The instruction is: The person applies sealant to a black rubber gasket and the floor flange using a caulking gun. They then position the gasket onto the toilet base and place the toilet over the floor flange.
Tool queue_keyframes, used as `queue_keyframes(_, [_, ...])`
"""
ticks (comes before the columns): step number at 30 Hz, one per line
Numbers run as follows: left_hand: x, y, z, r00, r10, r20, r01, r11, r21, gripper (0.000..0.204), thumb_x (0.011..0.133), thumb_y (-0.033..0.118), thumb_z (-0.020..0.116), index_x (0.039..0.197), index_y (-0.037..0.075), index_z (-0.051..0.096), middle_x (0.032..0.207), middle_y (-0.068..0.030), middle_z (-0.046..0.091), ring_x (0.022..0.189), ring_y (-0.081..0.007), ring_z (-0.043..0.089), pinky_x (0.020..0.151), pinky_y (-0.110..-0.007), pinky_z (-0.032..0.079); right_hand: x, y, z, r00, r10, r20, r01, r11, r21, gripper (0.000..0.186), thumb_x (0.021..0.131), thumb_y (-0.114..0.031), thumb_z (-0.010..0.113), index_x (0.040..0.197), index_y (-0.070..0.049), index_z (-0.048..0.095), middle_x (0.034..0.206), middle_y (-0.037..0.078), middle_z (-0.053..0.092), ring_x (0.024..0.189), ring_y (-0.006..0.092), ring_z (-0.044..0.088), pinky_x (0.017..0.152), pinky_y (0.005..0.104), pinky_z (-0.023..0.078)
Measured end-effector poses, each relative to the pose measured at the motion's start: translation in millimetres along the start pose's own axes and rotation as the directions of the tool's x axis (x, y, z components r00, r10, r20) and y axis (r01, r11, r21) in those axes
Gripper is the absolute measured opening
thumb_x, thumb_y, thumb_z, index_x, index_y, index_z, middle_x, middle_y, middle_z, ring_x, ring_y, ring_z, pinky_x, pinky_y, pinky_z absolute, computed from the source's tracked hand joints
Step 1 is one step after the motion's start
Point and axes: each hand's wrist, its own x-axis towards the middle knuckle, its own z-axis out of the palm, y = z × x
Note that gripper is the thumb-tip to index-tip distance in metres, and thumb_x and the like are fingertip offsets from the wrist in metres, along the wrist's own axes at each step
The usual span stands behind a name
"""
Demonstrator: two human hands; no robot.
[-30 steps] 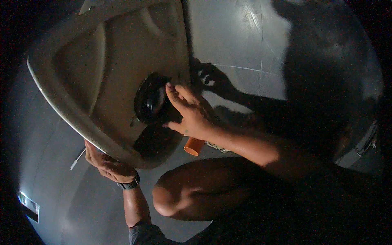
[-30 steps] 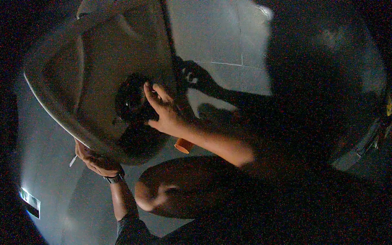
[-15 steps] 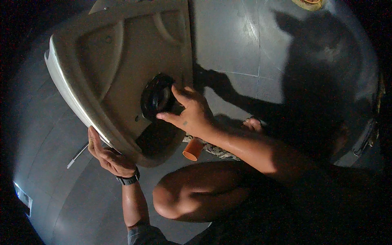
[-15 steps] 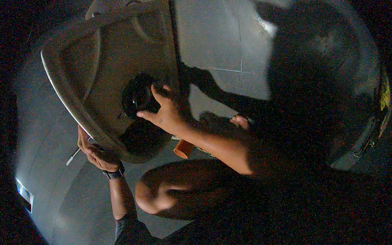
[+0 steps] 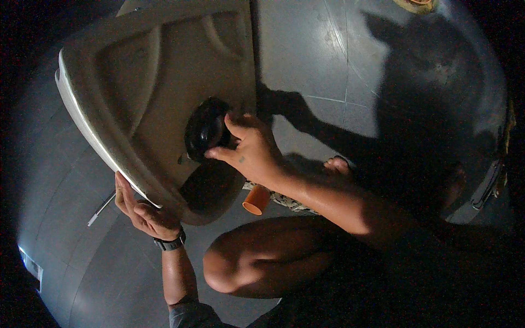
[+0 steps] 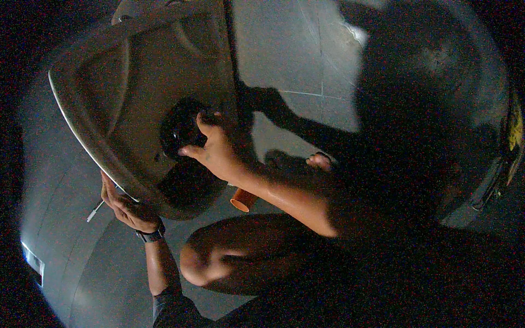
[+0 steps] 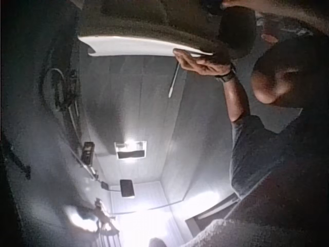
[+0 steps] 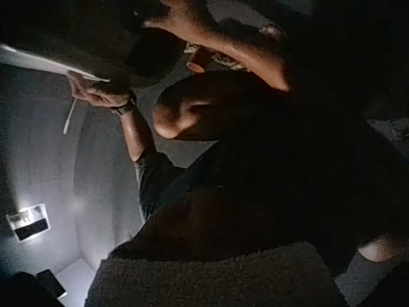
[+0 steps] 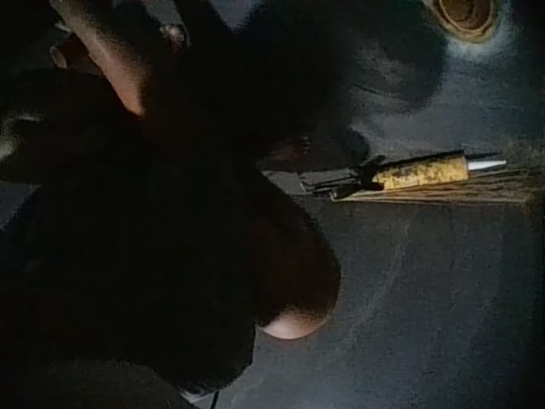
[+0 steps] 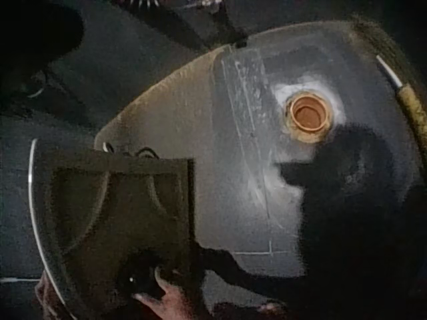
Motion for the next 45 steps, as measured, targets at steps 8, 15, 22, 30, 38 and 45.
queue_keyframes(8, [1,0,-4,1.0,-0.002,0.024,0.002,1.0,0.024,0.069,0.098,0.054,0.024,0.131,-0.002,0.049,0.133,-0.0188,0.049,0.123,-0.0286,0.044,0.104,-0.041,0.032,6,-9,-6,0.999,0.046,0.025,-0.045,0.998,-0.046,0.048,0.063,-0.016,0.085,0.095,0.009,0.06,0.088,0.02,0.061,0.078,0.0254,0.062,0.066,0.0329,0.048])
queue_keyframes(15, [2,1,-6,0.998,0.045,0.032,-0.045,0.999,0.001,0.068,0.098,0.053,0.024,0.132,-0.001,0.048,0.136,-0.02,0.046,0.128,-0.0335,0.04,0.106,-0.045,0.029,12,-13,-8,0.998,0.039,0.053,-0.035,0.997,-0.066,0.049,0.062,-0.023,0.087,0.088,0.011,0.063,0.075,0.022,0.063,0.07,0.0248,0.065,0.064,0.0342,0.049])
queue_keyframes(22, [3,-1,-4,0.998,0.06,0.03,-0.059,0.998,-0.021,0.067,0.098,0.052,0.024,0.131,-0.002,0.049,0.135,-0.0192,0.047,0.128,-0.0342,0.04,0.106,-0.045,0.029,15,-13,-7,0.996,0.027,0.09,-0.02,0.997,-0.077,0.056,0.059,-0.028,0.088,0.088,0.013,0.062,0.074,0.023,0.062,0.069,0.0258,0.065,0.063,0.0347,0.049])
queue_keyframes(30, [4,-3,0,0.998,0.066,-0.017,-0.067,0.996,-0.059,0.065,0.099,0.046,0.022,0.127,-0.004,0.052,0.132,-0.018,0.051,0.127,-0.0327,0.042,0.107,-0.044,0.029,13,-4,-3,0.995,-0.071,0.067,0.083,0.978,-0.192,0.062,0.06,-0.032,0.087,0.094,0.013,0.062,0.076,0.022,0.061,0.074,0.0248,0.064,0.065,0.0342,0.049])
queue_keyframes(38, [-1,-15,6,0.995,0.001,-0.099,-0.016,0.989,-0.148,0.05,0.097,0.032,0.03,0.127,0.0,0.055,0.125,-0.0183,0.056,0.125,-0.0325,0.044,0.106,-0.042,0.028,22,6,-45,0.91,0.102,0.402,-0.044,0.987,-0.152,0.077,0.066,-0.032,0.084,0.12,0.013,0.053,0.101,0.023,0.066,0.085,0.0235,0.068,0.073,0.0309,0.053])
queue_keyframes(45, [-1,-12,4,0.978,-0.101,-0.182,0.053,0.966,-0.251,0.046,0.096,0.032,0.041,0.128,0.0,0.05,0.121,-0.019,0.057,0.115,-0.0288,0.052,0.101,-0.041,0.032,11,-1,-41,0.952,0.065,0.299,0.036,0.946,-0.321,0.073,0.07,-0.029,0.08,0.125,0.009,0.051,0.103,0.024,0.066,0.089,0.0253,0.068,0.076,0.0305,0.053])
